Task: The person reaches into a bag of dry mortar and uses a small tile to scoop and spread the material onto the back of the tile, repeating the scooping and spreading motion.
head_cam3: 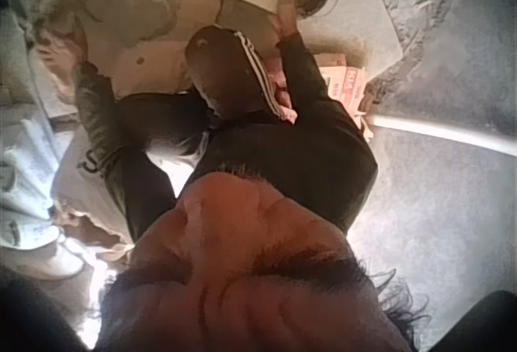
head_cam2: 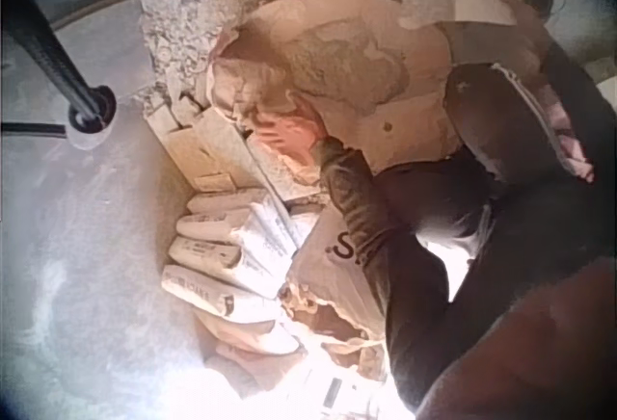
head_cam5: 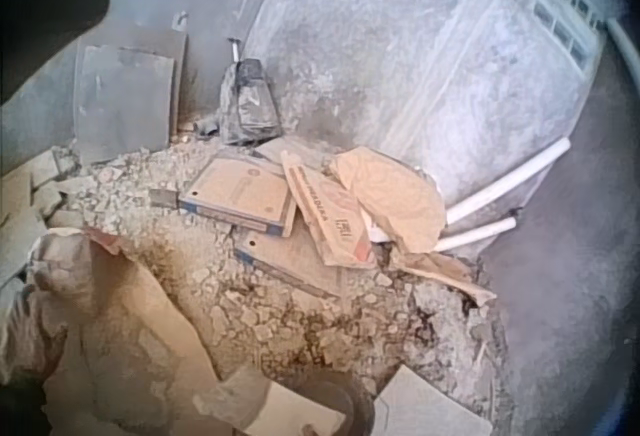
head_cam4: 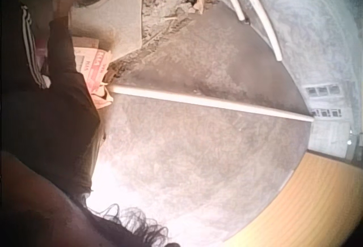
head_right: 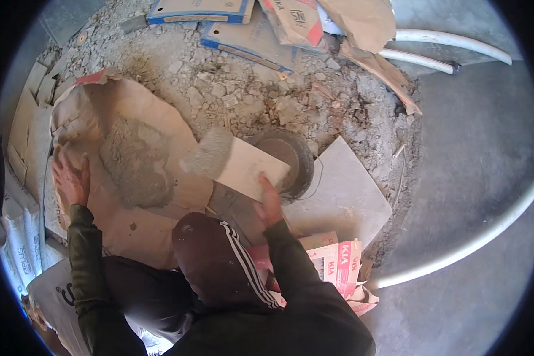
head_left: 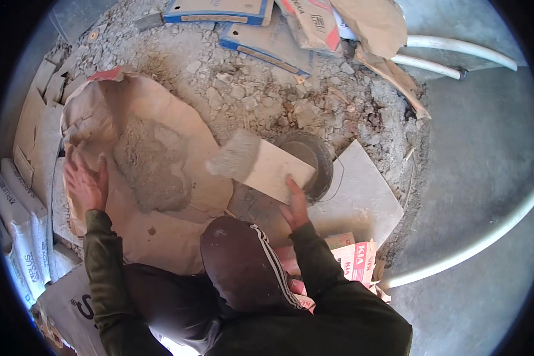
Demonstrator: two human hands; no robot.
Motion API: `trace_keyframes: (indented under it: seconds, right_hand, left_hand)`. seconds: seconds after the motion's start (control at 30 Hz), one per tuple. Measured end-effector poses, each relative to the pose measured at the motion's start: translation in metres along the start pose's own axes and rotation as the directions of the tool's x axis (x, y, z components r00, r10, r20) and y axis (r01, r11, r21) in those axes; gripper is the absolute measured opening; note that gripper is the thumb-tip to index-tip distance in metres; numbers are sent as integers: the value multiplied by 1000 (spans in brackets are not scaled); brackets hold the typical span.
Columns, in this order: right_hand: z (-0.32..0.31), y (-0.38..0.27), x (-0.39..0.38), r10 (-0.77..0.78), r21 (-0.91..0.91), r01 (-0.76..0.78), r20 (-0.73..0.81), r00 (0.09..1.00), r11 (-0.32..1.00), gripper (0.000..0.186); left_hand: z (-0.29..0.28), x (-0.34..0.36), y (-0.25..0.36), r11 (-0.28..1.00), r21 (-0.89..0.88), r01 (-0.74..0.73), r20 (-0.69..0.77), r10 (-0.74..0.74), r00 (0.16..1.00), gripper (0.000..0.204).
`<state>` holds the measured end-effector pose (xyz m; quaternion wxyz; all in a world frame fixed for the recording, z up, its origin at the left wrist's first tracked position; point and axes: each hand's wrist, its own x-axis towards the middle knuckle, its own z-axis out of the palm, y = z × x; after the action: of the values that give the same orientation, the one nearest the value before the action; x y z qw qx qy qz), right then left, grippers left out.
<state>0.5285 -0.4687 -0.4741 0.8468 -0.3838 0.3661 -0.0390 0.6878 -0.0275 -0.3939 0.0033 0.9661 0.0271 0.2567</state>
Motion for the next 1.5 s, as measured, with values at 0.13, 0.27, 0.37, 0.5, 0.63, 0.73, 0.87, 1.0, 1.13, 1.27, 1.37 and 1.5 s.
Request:
trace_keyframes:
  seconds: [0.13,0.27,0.37,0.5,0.63,0.73,0.87,1.0,1.13,1.27,1.37,1.5]
  right_hand:
    - [-41,-54,-31,-80,63,87,-98,992,994,38]
    - [-80,-80,-38,-280,-16,283,-207,937,959,41]
    - [-89,-78,-32,-332,-69,327,-286,899,943,41]
    - [-86,-70,-22,-400,-171,361,-347,849,916,39]
    - [-78,-70,-24,-401,-175,363,-294,868,915,40]
    - [-67,-79,-31,-499,-292,422,-278,821,858,34]
    - [-38,-86,-43,-617,-595,409,-192,763,692,34]
    - [-28,-100,-54,-657,-786,426,35,753,448,36]
    - [-18,-99,-61,-688,-732,437,-60,724,523,37]
    - [-11,-102,-66,-704,-688,461,-102,703,560,38]
    - [-10,-105,-67,-709,-698,415,-189,679,584,38]
    - [-12,-98,-59,-736,-630,517,-131,664,579,41]
  left_hand:
    - [32,-6,36,930,-344,-133,306,244,920,48]
    - [89,-24,99,781,-577,-238,478,559,677,44]
    - [122,-42,161,758,-592,-274,560,632,536,46]
    - [144,-70,224,811,-453,-370,737,574,356,44]
    - [172,-107,225,812,-436,-387,723,573,387,42]
    - [171,-112,229,811,-453,-370,670,583,459,32]
    - [171,-118,216,832,-413,-370,598,554,579,19]
    - [142,-115,206,848,-485,-216,589,499,636,20]
    - [118,-128,178,869,-481,-111,516,384,766,19]
    - [63,-115,155,867,-488,100,556,220,802,14]
    - [39,-110,150,827,-504,250,559,92,824,12]
    - [58,-136,142,838,-457,298,630,69,773,17]
